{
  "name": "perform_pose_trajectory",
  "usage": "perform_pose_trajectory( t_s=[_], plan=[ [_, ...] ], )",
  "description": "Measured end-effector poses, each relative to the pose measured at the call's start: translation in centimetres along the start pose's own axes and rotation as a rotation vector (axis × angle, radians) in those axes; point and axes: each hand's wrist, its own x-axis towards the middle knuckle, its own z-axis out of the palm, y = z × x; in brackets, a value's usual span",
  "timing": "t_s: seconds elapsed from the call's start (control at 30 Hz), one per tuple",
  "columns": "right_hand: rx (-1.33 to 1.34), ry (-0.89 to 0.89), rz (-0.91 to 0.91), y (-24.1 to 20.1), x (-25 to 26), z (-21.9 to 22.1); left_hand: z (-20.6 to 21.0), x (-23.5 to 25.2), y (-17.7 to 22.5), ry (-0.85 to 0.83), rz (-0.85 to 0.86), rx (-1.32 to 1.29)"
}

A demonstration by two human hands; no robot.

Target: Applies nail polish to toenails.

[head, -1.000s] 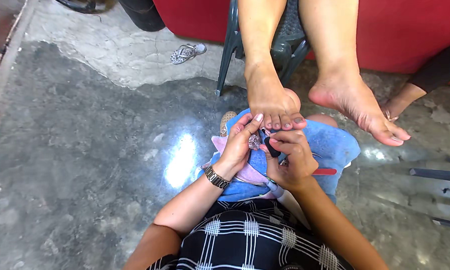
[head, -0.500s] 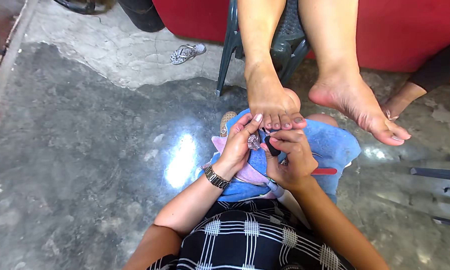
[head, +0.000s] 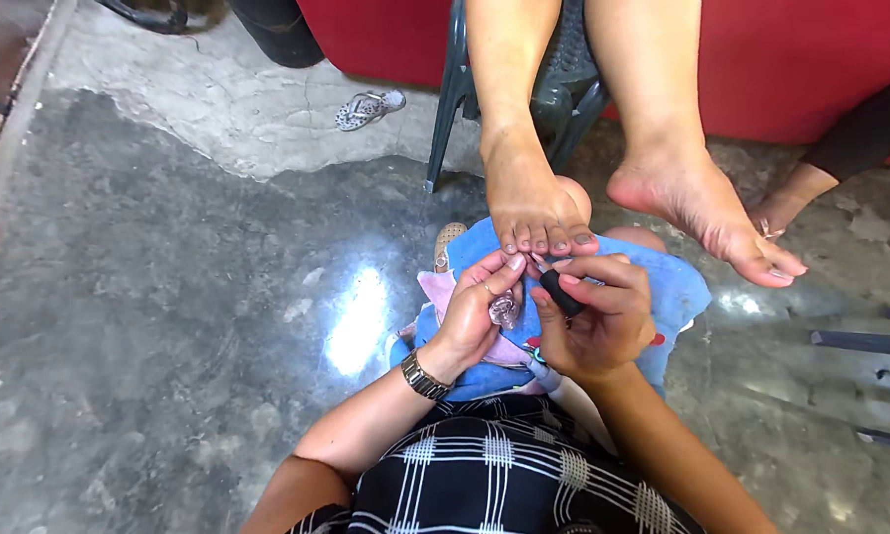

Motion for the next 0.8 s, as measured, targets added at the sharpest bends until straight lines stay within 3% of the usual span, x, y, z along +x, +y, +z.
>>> perform_pose_trajectory(
  t_s=[0.8],
  plan=[
    [-0.117, -0.076, -0.015, -0.47, 0.54, 0.58, 0.35, 0.25, -0.62, 0.053, 0.113, 0.07]
  ],
)
